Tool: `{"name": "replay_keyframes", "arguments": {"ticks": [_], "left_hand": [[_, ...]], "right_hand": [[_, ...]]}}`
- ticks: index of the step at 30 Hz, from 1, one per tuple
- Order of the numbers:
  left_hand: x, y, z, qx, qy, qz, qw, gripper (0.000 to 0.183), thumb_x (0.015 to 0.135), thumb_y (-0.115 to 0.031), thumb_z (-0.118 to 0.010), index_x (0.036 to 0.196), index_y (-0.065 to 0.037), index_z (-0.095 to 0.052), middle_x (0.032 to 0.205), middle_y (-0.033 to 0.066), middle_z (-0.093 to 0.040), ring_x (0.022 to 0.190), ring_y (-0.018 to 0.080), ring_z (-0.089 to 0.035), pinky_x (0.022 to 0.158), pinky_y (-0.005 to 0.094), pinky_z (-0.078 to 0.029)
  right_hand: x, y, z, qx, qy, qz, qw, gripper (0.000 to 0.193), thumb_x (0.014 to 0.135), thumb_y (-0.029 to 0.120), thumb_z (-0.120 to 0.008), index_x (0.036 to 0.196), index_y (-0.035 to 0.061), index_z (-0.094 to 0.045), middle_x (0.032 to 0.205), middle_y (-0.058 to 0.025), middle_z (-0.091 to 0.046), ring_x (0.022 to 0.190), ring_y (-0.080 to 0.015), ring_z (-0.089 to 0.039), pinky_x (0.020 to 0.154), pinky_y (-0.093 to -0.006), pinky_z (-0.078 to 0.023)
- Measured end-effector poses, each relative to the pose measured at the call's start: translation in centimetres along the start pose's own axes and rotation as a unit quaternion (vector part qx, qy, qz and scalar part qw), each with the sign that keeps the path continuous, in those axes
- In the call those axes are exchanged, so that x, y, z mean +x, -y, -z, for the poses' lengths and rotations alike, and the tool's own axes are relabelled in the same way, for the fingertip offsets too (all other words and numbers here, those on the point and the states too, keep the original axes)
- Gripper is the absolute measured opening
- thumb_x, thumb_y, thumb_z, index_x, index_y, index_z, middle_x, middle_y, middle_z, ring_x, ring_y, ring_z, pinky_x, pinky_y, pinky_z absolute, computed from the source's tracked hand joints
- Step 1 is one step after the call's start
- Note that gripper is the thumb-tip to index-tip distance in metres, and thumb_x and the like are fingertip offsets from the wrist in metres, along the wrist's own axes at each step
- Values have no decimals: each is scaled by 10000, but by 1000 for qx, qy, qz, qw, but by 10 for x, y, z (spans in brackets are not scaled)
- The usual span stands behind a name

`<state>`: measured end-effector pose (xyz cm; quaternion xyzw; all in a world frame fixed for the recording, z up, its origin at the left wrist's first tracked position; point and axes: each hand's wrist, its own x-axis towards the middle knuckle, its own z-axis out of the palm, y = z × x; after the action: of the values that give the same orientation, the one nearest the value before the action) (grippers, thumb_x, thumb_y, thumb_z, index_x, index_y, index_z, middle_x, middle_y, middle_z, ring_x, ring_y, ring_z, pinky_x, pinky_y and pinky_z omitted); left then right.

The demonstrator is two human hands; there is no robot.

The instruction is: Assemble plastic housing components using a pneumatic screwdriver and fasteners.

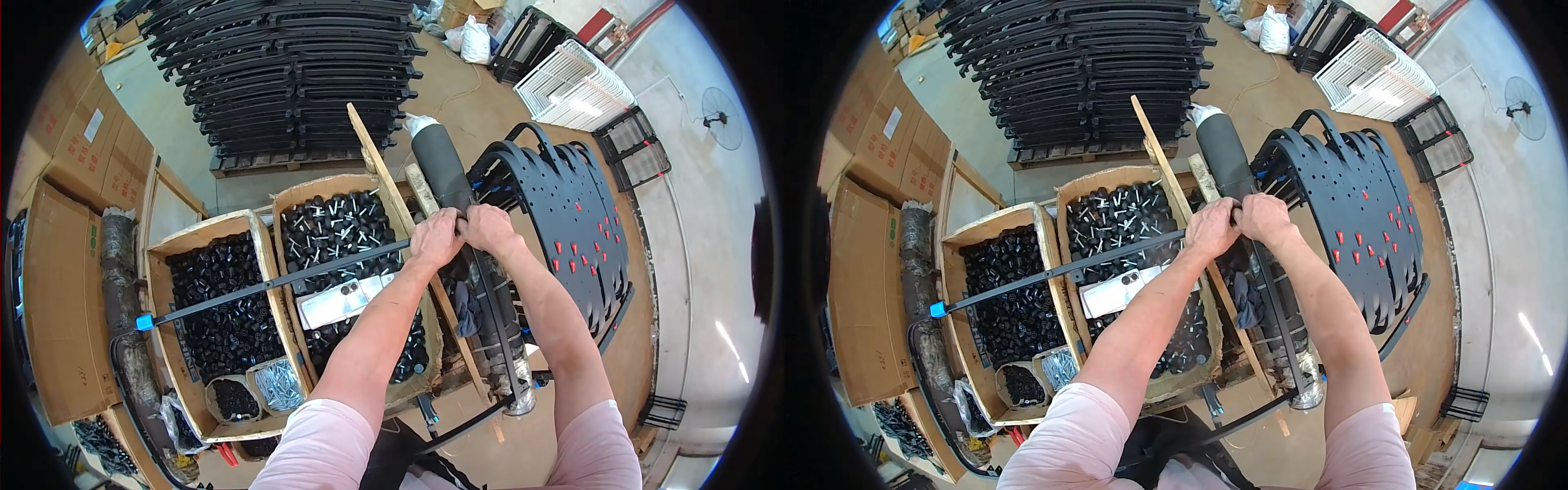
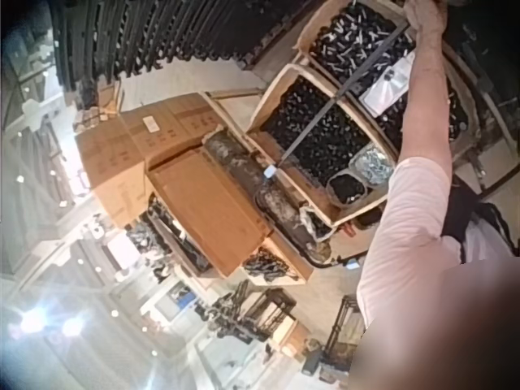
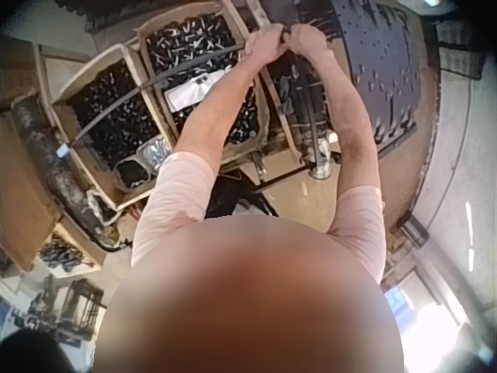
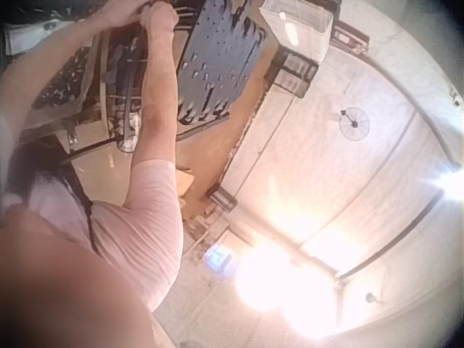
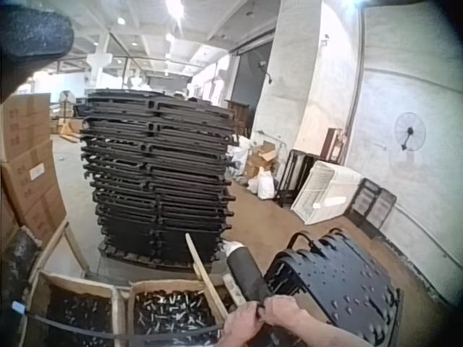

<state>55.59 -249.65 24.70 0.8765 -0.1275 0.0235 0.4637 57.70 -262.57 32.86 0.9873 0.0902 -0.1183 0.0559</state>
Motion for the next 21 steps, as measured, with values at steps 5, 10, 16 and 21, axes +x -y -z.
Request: {"name": "replay_keyframes", "arguments": {"ticks": [5, 10, 16, 21], "left_hand": [[1, 5, -2, -7, 14, 8, 1000, 321, 866, -217, -732, 1162, -118, -657, 1147, 167, -719, 1106, 373, -683, 951, 476, -552], [1, 6, -4, -5, 17, 9, 1000, 393, 873, -225, -725, 1240, -126, -623, 1159, 166, -719, 1119, 363, -683, 961, 470, -550], [-11, 0, 19, -82, 13, -28, 996, 738, 844, -224, -769, 1487, -90, -433, 1461, 177, -540, 1365, 372, -535, 1094, 483, -478], [-80, 10, 67, -68, -109, -126, 984, 617, 853, -210, -792, 1386, -47, -529, 1387, 184, -576, 1269, 387, -570, 1068, 487, -467]], "right_hand": [[0, 0, 0, -33, 54, -37, 997, 464, 888, 406, -599, 1035, -15, -727, 1018, -259, -756, 1029, -398, -738, 924, -470, -582], [0, -1, 3, -17, 31, -12, 999, 476, 909, 437, -588, 1068, 16, -742, 1007, -249, -762, 968, -408, -749, 899, -489, -592], [-3, 4, -8, -42, -60, 22, 997, 491, 966, 445, -558, 895, 8, -768, 909, -241, -758, 878, -390, -762, 811, -487, -612], [-3, 12, 6, -61, -43, -32, 997, 643, 935, 597, -579, 942, -15, -776, 971, -249, -766, 954, -372, -766, 842, -484, -610]]}}
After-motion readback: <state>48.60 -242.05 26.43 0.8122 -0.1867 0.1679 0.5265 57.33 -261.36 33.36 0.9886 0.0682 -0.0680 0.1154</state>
